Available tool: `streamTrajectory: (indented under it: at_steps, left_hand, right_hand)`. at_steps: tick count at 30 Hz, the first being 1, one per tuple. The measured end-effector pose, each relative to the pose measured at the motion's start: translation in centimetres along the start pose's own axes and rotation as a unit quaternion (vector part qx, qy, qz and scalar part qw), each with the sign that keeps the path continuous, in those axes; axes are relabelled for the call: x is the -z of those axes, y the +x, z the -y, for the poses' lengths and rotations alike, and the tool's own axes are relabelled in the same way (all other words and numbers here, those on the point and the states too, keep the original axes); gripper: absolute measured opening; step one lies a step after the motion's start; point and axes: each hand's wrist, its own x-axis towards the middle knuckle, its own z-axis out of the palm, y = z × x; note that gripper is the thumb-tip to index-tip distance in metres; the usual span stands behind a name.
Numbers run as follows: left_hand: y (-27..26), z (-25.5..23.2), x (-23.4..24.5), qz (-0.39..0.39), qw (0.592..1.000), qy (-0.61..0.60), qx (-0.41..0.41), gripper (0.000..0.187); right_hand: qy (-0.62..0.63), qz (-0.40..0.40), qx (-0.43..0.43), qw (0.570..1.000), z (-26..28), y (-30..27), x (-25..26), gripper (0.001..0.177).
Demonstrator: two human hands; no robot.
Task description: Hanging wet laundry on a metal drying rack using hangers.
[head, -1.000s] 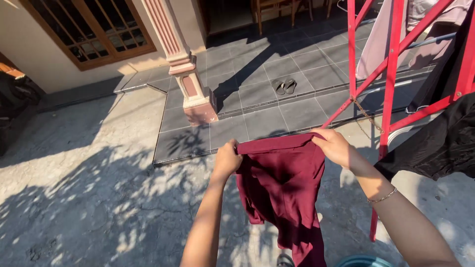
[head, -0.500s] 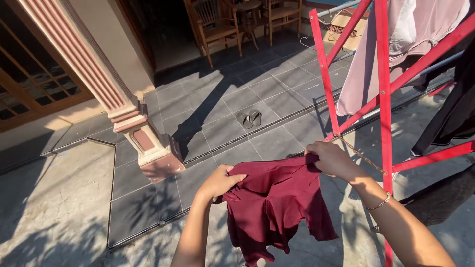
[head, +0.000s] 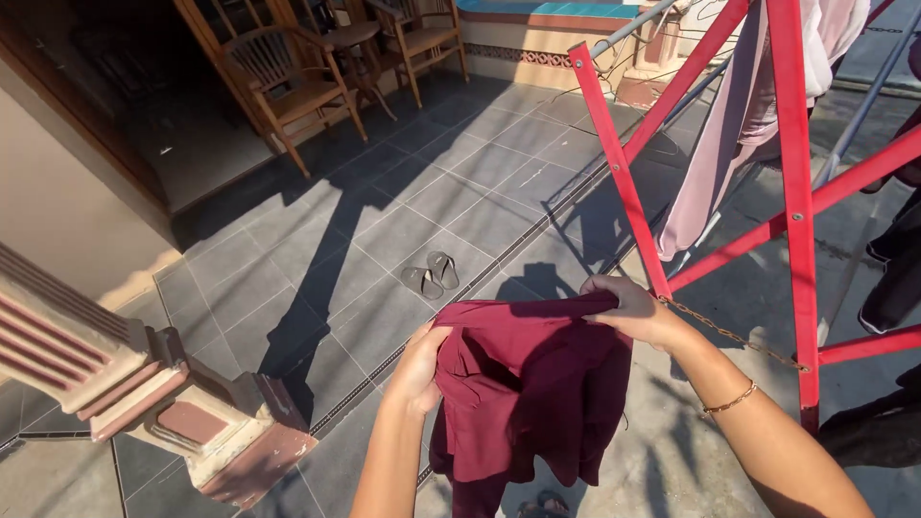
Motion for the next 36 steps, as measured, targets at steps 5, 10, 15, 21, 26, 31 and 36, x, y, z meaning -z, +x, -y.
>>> streamTrajectory:
  at_steps: [5,10,15,21,26,31,36]
  left_hand:
    - [9.8,-4.4,-0.4,0.046,0.998,-0.047,-0.015,0.026]
    - [21.0,-10.7,-1.3,0.076,0.995,-0.062,-0.008,0.025]
    - [30.7,-14.1,-0.2,0.092,0.991,-0.093,-0.022,0.028]
    - [41.2,-18.0,1.5,0.082,0.991,-0.102,-0.027,0.036]
    - [50.8,-21.2,1.4,0.116,0.989,-0.093,-0.013,0.034]
    - [63.0,-27.2,4.2,0.145,0.985,-0.096,0.016,0.032]
    - [73.4,-31.8,1.6,0.203,0.974,-0.103,0.004,0.032]
  right_hand:
    - [-0.022,-0.012,0.032,0.999,-3.2,10.1,2.3,0.026]
    - [0.029,-0.018,0.028,0.999,-6.5,22.3,3.9,0.029]
    - [0.135,0.021,0.022,0.99,-6.7,32.7,5.9,0.026]
    - [0.204,-0.12,-0.006,0.972,-6.7,42.9,5.3,0.021]
    - [0.271,-0.282,0.06,0.918,-7.4,51.9,6.6,0.016]
    - [0.238,-0.401,0.085,0.881,-6.7,61.9,9.1,0.014]
    - [0.138,-0.491,0.082,0.856,-2.8,68.1,13.5,0.012]
